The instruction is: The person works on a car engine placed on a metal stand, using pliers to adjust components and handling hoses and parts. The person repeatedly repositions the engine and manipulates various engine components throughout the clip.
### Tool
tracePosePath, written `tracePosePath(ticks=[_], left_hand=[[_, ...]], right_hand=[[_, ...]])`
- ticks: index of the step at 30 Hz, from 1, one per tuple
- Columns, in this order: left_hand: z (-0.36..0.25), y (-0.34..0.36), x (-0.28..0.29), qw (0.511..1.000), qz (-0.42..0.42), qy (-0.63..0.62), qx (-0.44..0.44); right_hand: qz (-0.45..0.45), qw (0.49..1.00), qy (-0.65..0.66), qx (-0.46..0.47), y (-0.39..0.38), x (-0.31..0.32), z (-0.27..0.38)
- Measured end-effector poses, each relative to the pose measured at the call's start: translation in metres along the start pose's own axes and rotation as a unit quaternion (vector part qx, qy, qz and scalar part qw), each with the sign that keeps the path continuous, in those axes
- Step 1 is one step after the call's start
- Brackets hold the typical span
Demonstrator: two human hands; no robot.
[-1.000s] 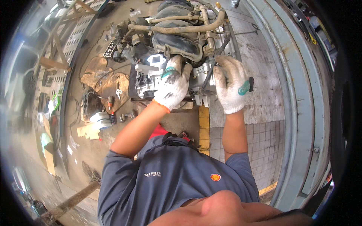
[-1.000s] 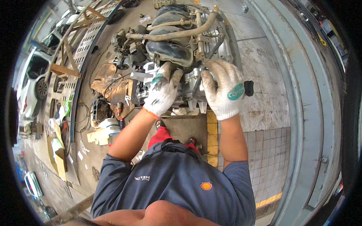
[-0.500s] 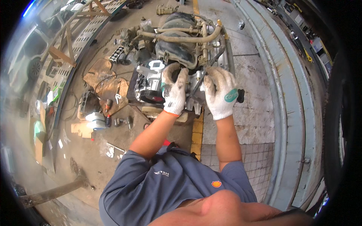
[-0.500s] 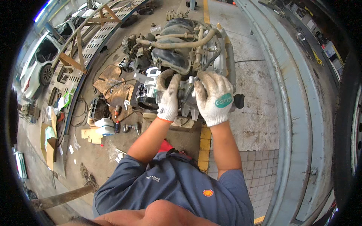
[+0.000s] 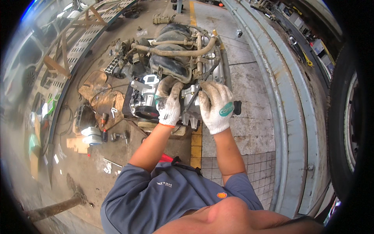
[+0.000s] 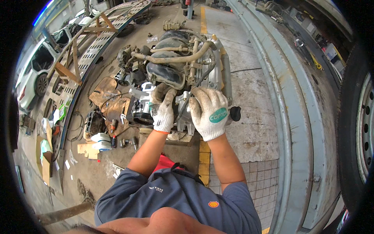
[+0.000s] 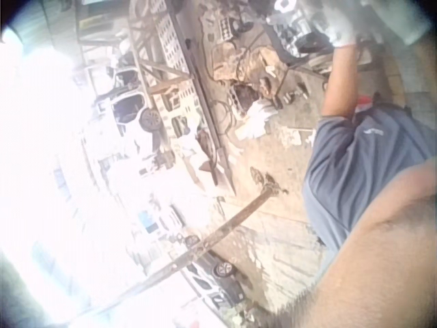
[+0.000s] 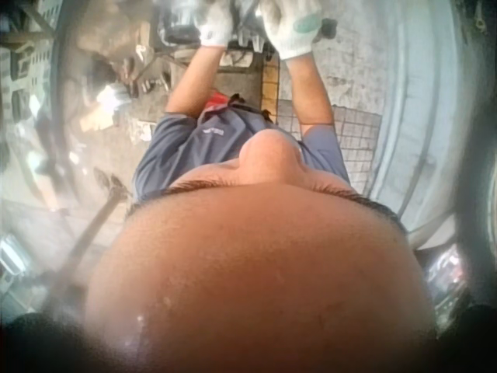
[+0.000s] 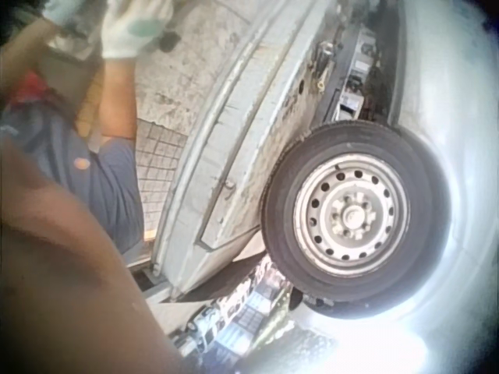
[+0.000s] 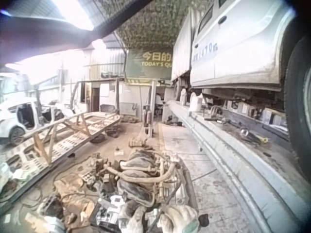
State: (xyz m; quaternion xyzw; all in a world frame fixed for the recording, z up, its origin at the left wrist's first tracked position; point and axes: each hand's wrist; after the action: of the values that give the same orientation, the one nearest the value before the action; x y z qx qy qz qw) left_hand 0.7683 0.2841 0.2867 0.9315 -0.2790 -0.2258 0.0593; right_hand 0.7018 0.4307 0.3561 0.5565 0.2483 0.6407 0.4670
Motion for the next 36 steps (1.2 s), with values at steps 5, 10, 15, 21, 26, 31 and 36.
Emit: tracePosePath(ticks=[5,10,15,21,26,31,36], left_hand=[[0.009,0.004,0.010,0.974,0.020,0.207,-0.090],[0.001,0.003,0.010,0.986,0.039,0.160,-0.028],[0.016,0.003,0.014,0.990,0.020,0.127,-0.063],[0.012,0.005,0.009,0.986,0.035,0.162,-0.037],[-0.001,0.001,0.014,0.961,0.044,0.242,-0.124],[0.026,0.017,0.024,0.984,0.083,0.156,-0.005],[0.003,0.005,0.006,0.992,0.047,0.116,0.009]], right_hand=[[-0.004,1.000,-0.003,0.000,0.001,-0.001,-0.001],[-0.005,1.000,-0.009,-0.001,0.002,0.000,0.000],[-0.008,1.000,0.003,0.003,0.003,-0.002,0.002],[-0.016,1.000,-0.004,-0.002,0.001,0.001,-0.001],[-0.009,0.998,-0.058,-0.004,-0.002,0.003,0.006],[0.020,0.995,0.081,-0.051,-0.003,0.012,-0.002],[-0.051,0.991,-0.077,-0.101,0.039,0.093,-0.028]])
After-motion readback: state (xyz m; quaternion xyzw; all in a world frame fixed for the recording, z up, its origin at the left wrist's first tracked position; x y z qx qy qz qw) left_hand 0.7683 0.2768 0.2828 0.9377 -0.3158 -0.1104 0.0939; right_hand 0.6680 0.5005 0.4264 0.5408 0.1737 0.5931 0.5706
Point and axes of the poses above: each hand's wrist, its own y-axis towards the middle knuckle, its own x-axis out of the back of the hand, z = x × y, and after that the axes turned 5 degrees about y, right-handed
